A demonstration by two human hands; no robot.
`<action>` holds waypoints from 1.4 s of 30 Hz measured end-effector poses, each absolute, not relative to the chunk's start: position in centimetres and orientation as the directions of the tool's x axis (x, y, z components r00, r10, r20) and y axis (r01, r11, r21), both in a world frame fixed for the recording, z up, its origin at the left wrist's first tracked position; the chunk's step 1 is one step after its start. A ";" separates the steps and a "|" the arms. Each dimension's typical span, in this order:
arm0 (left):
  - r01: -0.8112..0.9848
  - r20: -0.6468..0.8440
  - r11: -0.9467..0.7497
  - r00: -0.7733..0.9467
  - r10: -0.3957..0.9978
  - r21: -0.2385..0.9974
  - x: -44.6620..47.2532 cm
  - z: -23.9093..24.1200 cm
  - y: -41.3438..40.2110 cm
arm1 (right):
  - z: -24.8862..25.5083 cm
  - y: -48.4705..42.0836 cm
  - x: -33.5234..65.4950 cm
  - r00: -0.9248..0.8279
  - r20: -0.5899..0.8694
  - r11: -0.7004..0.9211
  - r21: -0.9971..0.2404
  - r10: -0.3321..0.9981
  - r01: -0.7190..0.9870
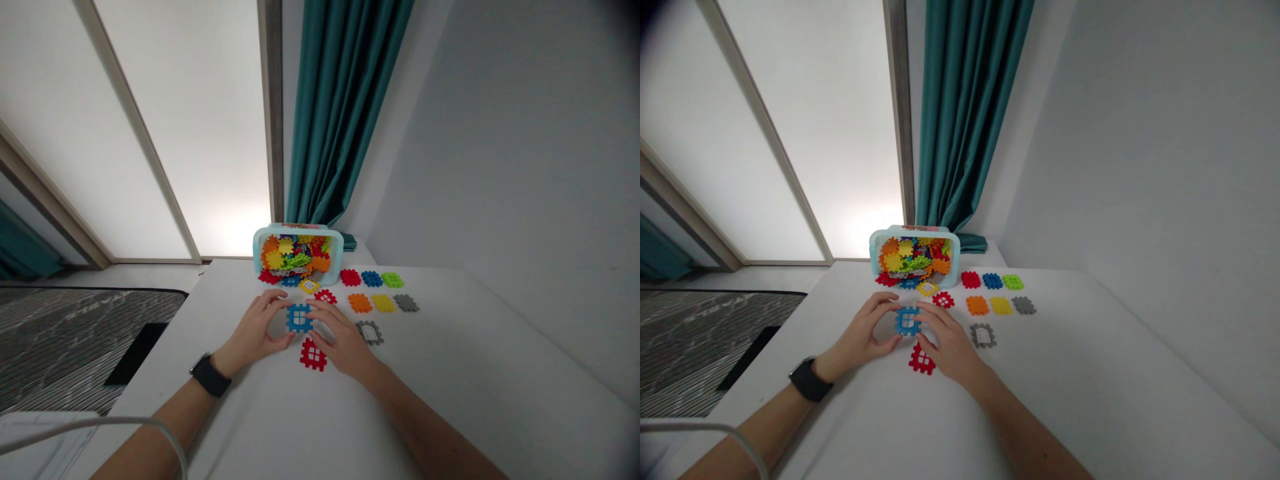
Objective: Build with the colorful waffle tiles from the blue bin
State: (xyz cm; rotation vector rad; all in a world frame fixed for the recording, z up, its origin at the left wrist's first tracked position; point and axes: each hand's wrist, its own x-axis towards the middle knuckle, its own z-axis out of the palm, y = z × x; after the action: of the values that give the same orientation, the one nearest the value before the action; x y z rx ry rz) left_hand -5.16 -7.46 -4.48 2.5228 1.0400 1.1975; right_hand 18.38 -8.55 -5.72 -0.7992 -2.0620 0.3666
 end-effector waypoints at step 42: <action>0.600 0.628 -0.721 0.423 0.653 0.346 -5.0 -4.2 -7.6 | -5.0 -8.5 18.6 -0.243 0.592 0.637 -0.670 0.768 0.380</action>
State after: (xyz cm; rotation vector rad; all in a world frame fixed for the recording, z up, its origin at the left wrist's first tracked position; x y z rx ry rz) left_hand -4.96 -7.58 -4.20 2.5911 1.1435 1.1922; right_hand 18.56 -8.51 -4.99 -0.9156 -1.8553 0.4848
